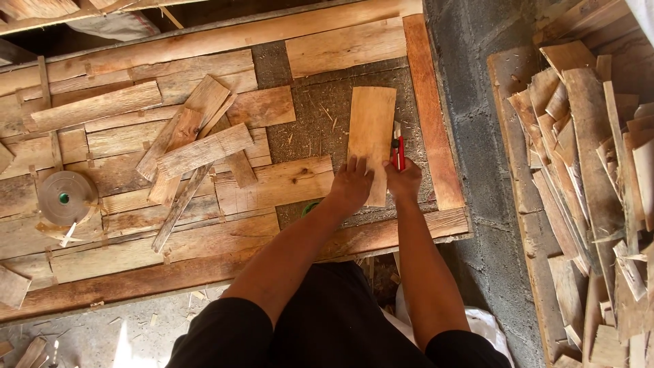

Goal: Arranging and trimming small wood pieces to fit into a decorative mosaic panel.

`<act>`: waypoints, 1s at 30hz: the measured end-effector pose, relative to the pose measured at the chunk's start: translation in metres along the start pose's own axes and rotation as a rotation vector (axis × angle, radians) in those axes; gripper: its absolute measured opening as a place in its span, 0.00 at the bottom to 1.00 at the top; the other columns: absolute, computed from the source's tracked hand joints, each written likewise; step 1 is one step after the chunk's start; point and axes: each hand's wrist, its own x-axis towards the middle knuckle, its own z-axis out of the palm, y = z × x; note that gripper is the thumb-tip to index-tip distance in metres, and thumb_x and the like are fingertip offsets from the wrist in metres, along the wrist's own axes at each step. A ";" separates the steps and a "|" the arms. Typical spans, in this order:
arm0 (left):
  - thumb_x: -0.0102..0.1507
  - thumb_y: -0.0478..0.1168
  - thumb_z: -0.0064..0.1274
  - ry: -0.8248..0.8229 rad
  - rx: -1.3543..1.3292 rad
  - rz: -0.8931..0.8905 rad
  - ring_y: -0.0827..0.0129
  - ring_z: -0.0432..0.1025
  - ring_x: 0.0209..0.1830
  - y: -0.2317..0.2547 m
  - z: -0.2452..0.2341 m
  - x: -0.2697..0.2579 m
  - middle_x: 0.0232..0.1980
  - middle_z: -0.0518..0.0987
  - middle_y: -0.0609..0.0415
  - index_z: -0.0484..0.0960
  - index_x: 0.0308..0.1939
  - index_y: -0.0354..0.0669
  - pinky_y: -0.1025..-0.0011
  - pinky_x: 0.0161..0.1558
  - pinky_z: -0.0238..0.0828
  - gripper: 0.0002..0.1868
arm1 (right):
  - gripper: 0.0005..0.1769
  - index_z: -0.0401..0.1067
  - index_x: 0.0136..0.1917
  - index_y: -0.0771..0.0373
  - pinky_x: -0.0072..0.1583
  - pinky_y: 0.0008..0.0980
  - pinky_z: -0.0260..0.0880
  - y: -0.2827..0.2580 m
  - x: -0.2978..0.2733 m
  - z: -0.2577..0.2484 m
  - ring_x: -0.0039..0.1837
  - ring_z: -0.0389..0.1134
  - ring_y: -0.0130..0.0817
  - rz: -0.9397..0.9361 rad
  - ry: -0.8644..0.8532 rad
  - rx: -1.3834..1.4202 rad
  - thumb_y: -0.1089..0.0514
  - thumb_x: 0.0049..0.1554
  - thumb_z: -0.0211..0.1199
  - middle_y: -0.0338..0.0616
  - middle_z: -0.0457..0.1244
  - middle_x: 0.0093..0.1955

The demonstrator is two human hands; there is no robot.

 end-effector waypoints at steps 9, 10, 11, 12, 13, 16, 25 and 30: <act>0.71 0.40 0.37 -0.033 -0.006 -0.045 0.41 0.42 0.82 0.003 0.021 0.004 0.83 0.43 0.36 0.52 0.80 0.43 0.50 0.78 0.41 0.32 | 0.36 0.46 0.83 0.55 0.54 0.47 0.76 -0.001 0.021 0.012 0.55 0.72 0.50 -0.473 0.046 -0.376 0.65 0.65 0.51 0.61 0.66 0.62; 0.71 0.40 0.37 -0.035 -0.003 -0.044 0.41 0.42 0.82 0.003 0.022 0.005 0.83 0.43 0.36 0.52 0.80 0.43 0.50 0.78 0.41 0.32 | 0.36 0.46 0.83 0.55 0.54 0.47 0.76 -0.003 0.029 0.016 0.55 0.72 0.50 -0.471 0.047 -0.374 0.65 0.65 0.51 0.61 0.66 0.62; 0.70 0.39 0.37 -0.040 0.025 -0.044 0.40 0.41 0.82 0.004 0.023 0.005 0.83 0.42 0.36 0.52 0.80 0.43 0.49 0.78 0.41 0.33 | 0.38 0.43 0.84 0.52 0.53 0.46 0.78 -0.004 0.037 0.020 0.54 0.72 0.50 -0.471 0.039 -0.428 0.65 0.65 0.50 0.61 0.65 0.64; 0.70 0.39 0.38 -0.044 0.052 -0.044 0.40 0.41 0.82 0.004 0.024 0.005 0.84 0.42 0.36 0.53 0.80 0.43 0.49 0.78 0.41 0.33 | 0.41 0.39 0.86 0.49 0.52 0.45 0.79 -0.005 0.046 0.024 0.54 0.72 0.50 -0.471 0.031 -0.482 0.65 0.65 0.49 0.62 0.64 0.65; 0.70 0.39 0.38 -0.045 0.055 -0.043 0.40 0.41 0.82 0.004 0.021 0.005 0.84 0.42 0.36 0.53 0.80 0.43 0.49 0.78 0.41 0.33 | 0.41 0.39 0.86 0.49 0.52 0.45 0.79 -0.013 0.049 0.025 0.54 0.72 0.50 -0.469 0.032 -0.479 0.65 0.65 0.49 0.62 0.64 0.65; 0.70 0.39 0.38 -0.067 0.062 -0.046 0.40 0.39 0.83 0.004 0.018 0.002 0.84 0.40 0.37 0.51 0.81 0.44 0.48 0.78 0.40 0.34 | 0.40 0.37 0.86 0.44 0.49 0.44 0.80 -0.031 0.058 0.028 0.51 0.73 0.47 -0.354 0.017 -0.575 0.62 0.69 0.49 0.61 0.64 0.63; 0.71 0.39 0.35 -0.117 0.073 -0.025 0.43 0.35 0.83 -0.002 0.025 0.002 0.84 0.32 0.39 0.43 0.82 0.51 0.49 0.78 0.37 0.35 | 0.42 0.38 0.86 0.45 0.48 0.41 0.81 -0.029 0.077 0.032 0.51 0.72 0.47 -0.413 0.019 -0.677 0.65 0.66 0.52 0.63 0.62 0.66; 0.72 0.39 0.34 -0.101 0.066 -0.026 0.42 0.35 0.84 -0.003 0.032 0.006 0.85 0.32 0.38 0.44 0.82 0.51 0.49 0.78 0.39 0.34 | 0.43 0.39 0.85 0.46 0.50 0.39 0.80 -0.048 0.067 0.030 0.53 0.73 0.46 -0.367 0.007 -0.658 0.68 0.65 0.52 0.62 0.61 0.68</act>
